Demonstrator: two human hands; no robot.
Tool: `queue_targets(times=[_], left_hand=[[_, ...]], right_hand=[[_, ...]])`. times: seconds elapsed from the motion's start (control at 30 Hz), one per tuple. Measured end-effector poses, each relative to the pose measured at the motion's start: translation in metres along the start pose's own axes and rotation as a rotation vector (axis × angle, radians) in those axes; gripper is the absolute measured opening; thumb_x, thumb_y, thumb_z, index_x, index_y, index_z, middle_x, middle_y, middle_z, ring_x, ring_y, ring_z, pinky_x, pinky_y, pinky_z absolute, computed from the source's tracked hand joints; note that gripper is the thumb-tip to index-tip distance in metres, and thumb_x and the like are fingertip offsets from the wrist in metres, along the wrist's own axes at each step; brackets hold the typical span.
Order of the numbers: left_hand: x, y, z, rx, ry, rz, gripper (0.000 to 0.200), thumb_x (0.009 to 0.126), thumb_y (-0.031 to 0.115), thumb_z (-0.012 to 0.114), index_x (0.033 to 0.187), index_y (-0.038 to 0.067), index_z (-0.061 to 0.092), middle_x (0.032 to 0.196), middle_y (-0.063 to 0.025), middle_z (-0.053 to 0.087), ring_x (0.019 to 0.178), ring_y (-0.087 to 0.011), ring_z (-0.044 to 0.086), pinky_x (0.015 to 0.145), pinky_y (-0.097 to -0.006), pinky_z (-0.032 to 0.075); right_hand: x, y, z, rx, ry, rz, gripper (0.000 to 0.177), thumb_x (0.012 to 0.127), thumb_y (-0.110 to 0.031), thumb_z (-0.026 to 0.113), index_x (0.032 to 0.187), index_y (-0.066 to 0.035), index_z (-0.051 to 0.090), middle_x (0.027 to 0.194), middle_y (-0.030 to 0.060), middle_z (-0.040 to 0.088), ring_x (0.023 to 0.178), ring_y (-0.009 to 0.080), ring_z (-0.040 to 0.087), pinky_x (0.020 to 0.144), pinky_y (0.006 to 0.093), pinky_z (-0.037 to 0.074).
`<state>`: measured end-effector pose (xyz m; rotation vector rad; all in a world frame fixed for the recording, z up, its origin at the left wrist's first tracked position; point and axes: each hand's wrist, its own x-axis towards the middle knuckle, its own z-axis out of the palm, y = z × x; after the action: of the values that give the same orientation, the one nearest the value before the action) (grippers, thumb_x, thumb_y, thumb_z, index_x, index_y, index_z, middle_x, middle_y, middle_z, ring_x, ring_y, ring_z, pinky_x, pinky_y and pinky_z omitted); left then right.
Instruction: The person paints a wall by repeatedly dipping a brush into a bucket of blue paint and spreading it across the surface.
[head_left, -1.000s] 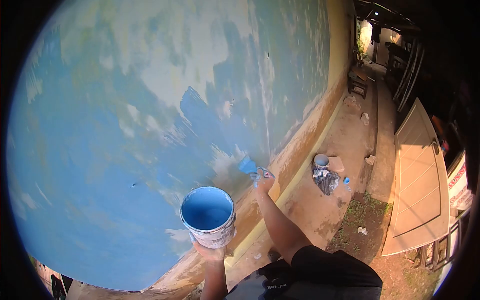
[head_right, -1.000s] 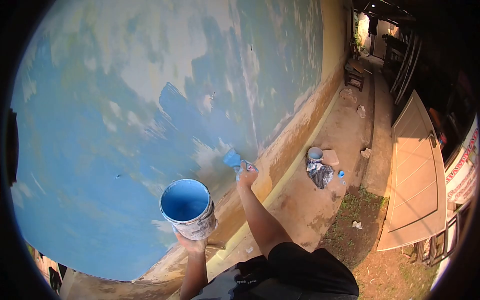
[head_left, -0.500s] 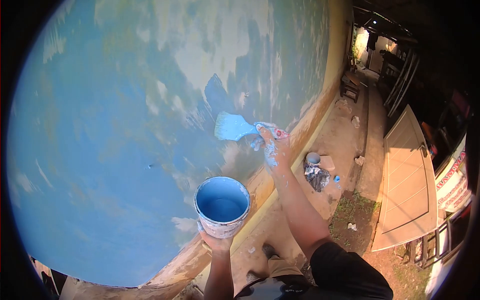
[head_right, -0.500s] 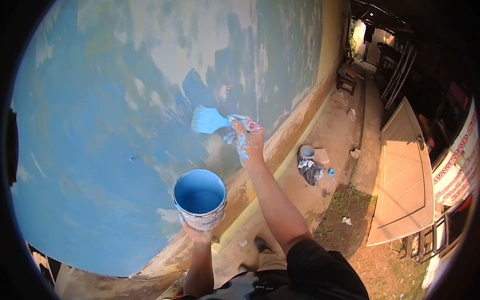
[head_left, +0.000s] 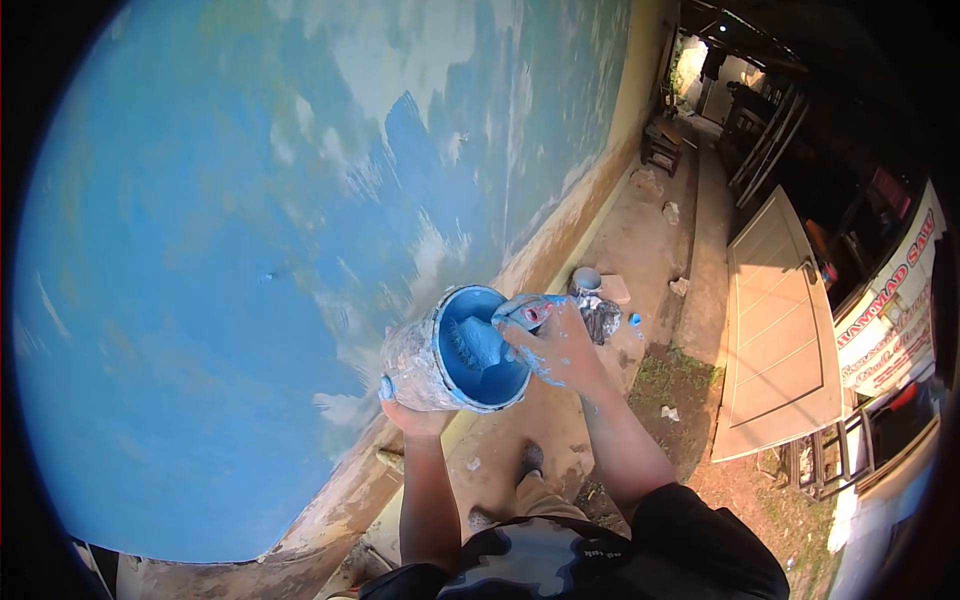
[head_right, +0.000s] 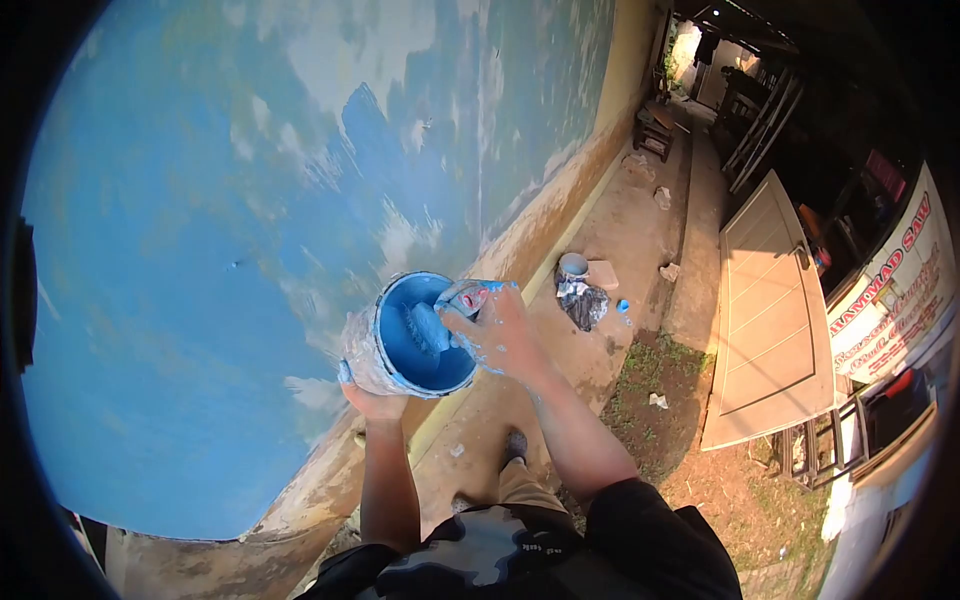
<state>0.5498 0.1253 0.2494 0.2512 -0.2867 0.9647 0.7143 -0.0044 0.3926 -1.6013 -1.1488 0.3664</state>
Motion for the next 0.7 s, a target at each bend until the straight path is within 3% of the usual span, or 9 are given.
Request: queue_targets(times=[0.07,0.13,0.37,0.47,0.53,0.67,0.7], left_hand=[[-0.002,0.003,-0.001,0.102,0.08,0.043,0.066,0.101,0.043,0.042,0.157,0.009,0.036,0.155,-0.0146,0.046,0.14,-0.0353,0.047,0.119,-0.053,0.034],[-0.005,0.007,-0.002,0.208,0.157,0.085,0.066,0.101,0.042,0.044,0.156,0.008,0.036,0.153,-0.0149,0.048,0.139,-0.0351,0.048,0.118,-0.0513,0.036],[-0.015,0.026,-0.012,0.279,0.141,0.071,0.071,0.095,0.046,0.054,0.153,0.007,0.041,0.151,-0.015,0.05,0.138,-0.0351,0.049,0.117,-0.0506,0.038],[-0.026,0.034,-0.026,0.313,0.147,0.041,0.072,0.094,0.046,0.054,0.152,0.006,0.043,0.15,-0.015,0.051,0.137,-0.0358,0.05,0.116,-0.0515,0.039],[-0.034,0.037,-0.041,0.316,0.155,0.009,0.072,0.094,0.046,0.054,0.152,0.005,0.043,0.149,-0.0151,0.052,0.137,-0.0363,0.05,0.116,-0.0518,0.039],[-0.035,0.031,-0.074,0.142,0.355,0.02,0.068,0.098,0.044,0.048,0.151,0.003,0.043,0.149,-0.0162,0.052,0.135,-0.0369,0.051,0.115,-0.0524,0.04],[-0.033,0.028,-0.075,0.042,0.413,0.017,0.065,0.099,0.041,0.046,0.151,0.003,0.043,0.149,-0.0167,0.052,0.135,-0.0368,0.052,0.115,-0.0525,0.041]], right_hand=[[-0.005,0.006,0.009,-0.036,0.003,0.025,0.014,0.09,-0.011,0.074,0.095,0.001,0.073,0.07,0.0055,0.068,0.06,0.0112,0.06,0.056,0.0276,0.048],[-0.008,0.013,0.016,-0.235,0.035,-0.032,0.034,0.086,-0.035,0.074,0.089,-0.001,0.071,0.081,0.0245,0.067,0.08,0.0429,0.057,0.074,0.0507,0.047],[-0.014,0.015,0.023,-0.114,-0.064,0.01,0.036,0.086,-0.033,0.075,0.083,0.002,0.067,0.077,0.027,0.063,0.077,0.0443,0.057,0.074,0.0525,0.047],[-0.021,0.028,0.035,-0.146,-0.098,-0.131,0.033,0.086,-0.03,0.074,0.084,0.002,0.067,0.075,0.0251,0.064,0.072,0.0422,0.059,0.072,0.0506,0.048],[-0.026,0.031,0.038,-0.277,-0.012,-0.219,0.031,0.087,-0.028,0.073,0.093,0.003,0.07,0.079,0.0242,0.067,0.07,0.0407,0.061,0.07,0.0469,0.05],[-0.029,0.015,0.023,-0.135,-0.095,0.0,0.027,0.089,-0.022,0.073,0.101,0.002,0.072,0.087,0.0214,0.072,0.073,0.0366,0.065,0.07,0.0419,0.052],[-0.03,0.016,0.021,0.04,-0.048,0.049,0.024,0.089,-0.018,0.072,0.102,0.002,0.072,0.089,0.019,0.073,0.074,0.034,0.067,0.071,0.0402,0.053]])
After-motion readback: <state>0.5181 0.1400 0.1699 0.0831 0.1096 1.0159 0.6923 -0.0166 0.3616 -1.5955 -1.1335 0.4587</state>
